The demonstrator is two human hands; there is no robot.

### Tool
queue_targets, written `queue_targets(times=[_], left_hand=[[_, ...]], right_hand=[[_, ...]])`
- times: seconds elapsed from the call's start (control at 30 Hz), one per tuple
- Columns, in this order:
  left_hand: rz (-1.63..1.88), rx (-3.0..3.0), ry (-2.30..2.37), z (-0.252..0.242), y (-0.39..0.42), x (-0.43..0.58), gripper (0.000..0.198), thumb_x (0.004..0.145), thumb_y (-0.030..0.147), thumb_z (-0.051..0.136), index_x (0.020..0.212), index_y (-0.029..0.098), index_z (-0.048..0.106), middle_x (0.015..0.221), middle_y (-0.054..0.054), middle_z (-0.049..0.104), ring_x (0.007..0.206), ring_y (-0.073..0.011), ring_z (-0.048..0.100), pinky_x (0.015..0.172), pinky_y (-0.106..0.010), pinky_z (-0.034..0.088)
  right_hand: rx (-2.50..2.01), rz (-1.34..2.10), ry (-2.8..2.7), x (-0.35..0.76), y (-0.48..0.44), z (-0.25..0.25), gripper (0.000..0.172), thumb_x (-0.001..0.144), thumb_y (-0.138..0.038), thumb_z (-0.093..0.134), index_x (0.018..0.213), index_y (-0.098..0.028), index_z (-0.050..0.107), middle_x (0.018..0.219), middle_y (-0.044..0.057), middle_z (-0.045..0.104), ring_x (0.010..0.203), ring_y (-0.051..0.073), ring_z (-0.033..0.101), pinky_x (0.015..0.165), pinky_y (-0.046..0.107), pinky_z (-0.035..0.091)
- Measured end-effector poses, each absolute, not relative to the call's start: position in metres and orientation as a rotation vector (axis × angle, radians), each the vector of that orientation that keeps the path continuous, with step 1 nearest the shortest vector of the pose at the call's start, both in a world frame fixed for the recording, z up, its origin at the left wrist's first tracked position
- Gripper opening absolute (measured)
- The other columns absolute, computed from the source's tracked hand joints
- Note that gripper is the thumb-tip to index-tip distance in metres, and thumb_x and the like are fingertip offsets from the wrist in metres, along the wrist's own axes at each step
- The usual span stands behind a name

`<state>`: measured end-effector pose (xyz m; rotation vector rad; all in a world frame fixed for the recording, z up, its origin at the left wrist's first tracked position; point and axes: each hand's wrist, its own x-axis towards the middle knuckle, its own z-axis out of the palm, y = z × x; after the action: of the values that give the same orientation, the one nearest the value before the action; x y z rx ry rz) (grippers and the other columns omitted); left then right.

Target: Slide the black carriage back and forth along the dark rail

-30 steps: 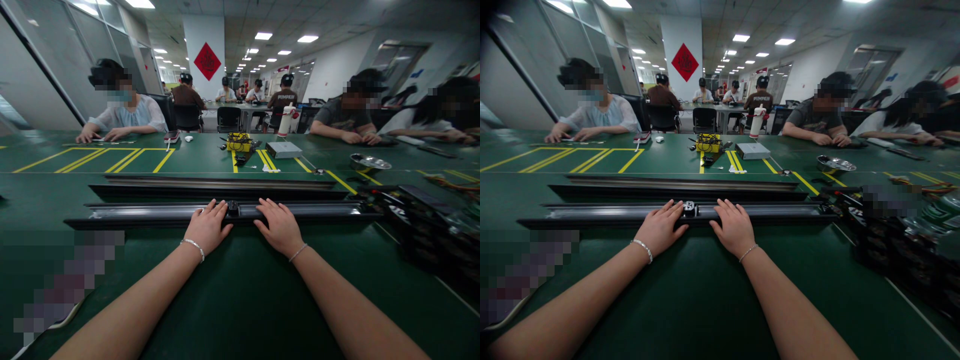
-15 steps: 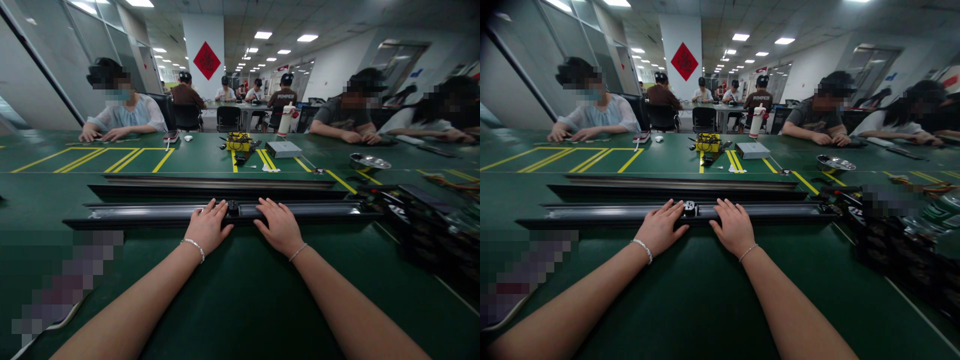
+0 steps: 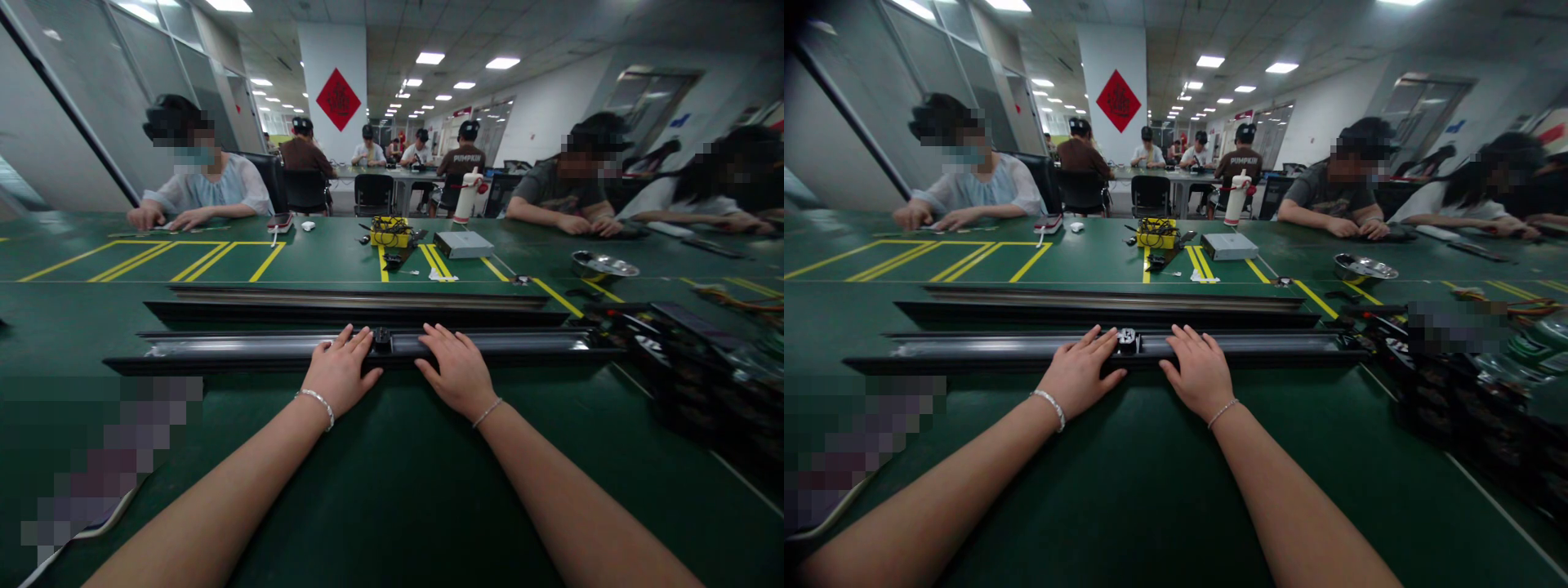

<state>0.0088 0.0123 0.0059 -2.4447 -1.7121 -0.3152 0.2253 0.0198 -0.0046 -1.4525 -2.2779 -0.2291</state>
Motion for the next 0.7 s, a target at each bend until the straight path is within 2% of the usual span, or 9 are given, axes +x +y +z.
queue_targets(times=[0.33,0.7], left_hand=[[-0.288,-2.423,-1.679,0.0066,0.0091,0.0122,0.059,0.078,0.047,0.042,0.132,0.027,0.031,0.14,-0.001,0.034,0.129,-0.026,0.026,0.086,-0.046,0.037],[-0.209,-2.431,-1.718,0.0096,0.0095,0.0133,0.061,0.079,0.049,0.04,0.134,0.026,0.028,0.141,-0.003,0.032,0.129,-0.0272,0.023,0.088,-0.046,0.035]], right_hand=[[-1.457,-0.224,-2.277,0.2251,0.0191,-0.0026,0.036,0.085,-0.039,0.04,0.115,-0.021,0.051,0.132,0.005,0.045,0.122,0.021,0.038,0.099,0.041,0.027],[-1.449,-0.241,-2.278,0.225,0.0194,-0.0033,0.036,0.084,-0.038,0.041,0.114,-0.021,0.051,0.131,0.006,0.046,0.121,0.021,0.038,0.098,0.041,0.028]])
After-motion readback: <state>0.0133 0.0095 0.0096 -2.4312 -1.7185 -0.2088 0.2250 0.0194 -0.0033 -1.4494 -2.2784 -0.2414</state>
